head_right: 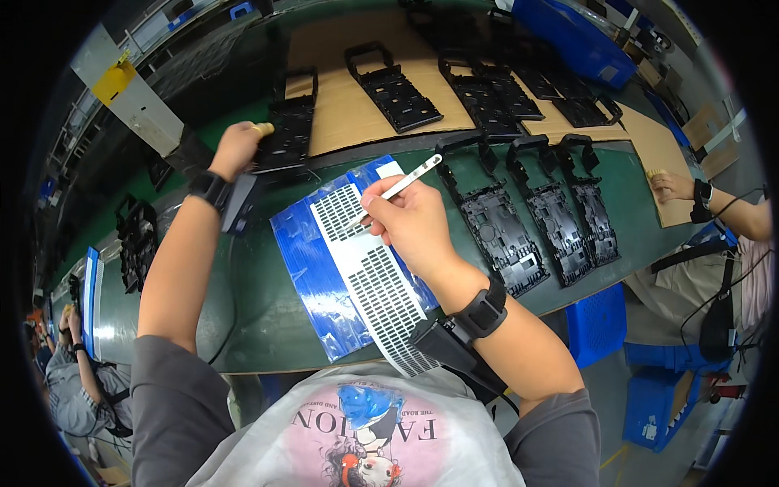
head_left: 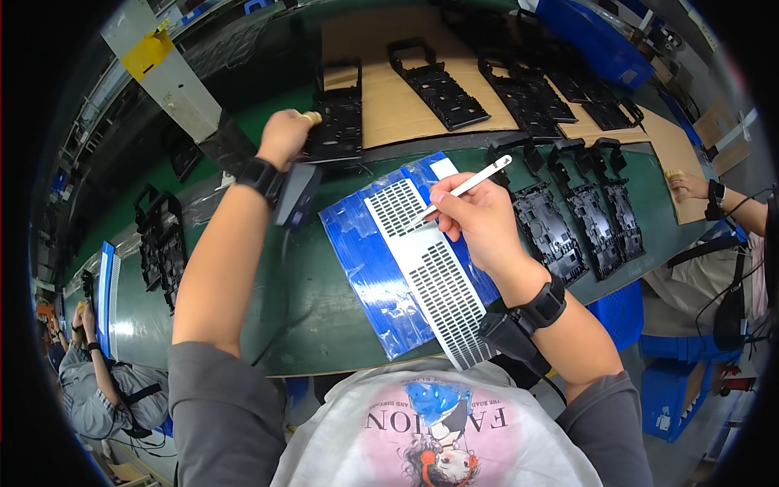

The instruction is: The recorder is using tweezers to meticulously position and secure components inside a black plastic housing on an assembly line.

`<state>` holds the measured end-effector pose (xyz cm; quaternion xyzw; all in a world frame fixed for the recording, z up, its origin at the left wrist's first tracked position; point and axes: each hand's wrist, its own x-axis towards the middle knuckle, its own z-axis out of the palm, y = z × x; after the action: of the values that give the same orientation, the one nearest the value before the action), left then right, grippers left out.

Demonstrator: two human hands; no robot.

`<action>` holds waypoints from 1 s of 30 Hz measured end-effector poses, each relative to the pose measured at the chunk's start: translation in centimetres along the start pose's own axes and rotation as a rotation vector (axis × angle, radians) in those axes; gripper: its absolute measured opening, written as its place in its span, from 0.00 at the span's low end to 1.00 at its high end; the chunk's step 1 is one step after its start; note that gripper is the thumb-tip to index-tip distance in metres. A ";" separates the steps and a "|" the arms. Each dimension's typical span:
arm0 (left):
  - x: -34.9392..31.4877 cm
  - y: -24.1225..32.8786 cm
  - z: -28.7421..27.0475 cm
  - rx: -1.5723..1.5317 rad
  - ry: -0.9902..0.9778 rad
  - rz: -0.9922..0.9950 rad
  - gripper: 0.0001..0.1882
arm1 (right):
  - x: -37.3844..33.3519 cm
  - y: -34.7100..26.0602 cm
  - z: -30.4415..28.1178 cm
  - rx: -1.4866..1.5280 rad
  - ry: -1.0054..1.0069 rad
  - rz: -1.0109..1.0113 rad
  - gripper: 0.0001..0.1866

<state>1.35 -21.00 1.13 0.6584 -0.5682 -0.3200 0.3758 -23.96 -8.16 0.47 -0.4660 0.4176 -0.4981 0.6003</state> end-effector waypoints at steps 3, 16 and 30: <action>-4.5 2.2 -2.3 -0.741 -0.177 -0.107 0.07 | 0.2 0.9 -0.1 0.019 -0.069 0.025 0.04; -19.1 4.9 -2.0 -1.178 0.258 0.026 0.21 | 0.7 1.4 -0.5 -0.023 0.012 0.115 0.06; -18.7 3.8 1.5 -1.418 -0.069 -0.254 0.25 | -2.0 -2.9 1.0 0.183 -0.038 0.069 0.05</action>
<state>-4.64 -2.97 3.48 0.3067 -0.1544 -0.6735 0.6546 -23.90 -6.27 3.58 -0.4040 0.3748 -0.5043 0.6648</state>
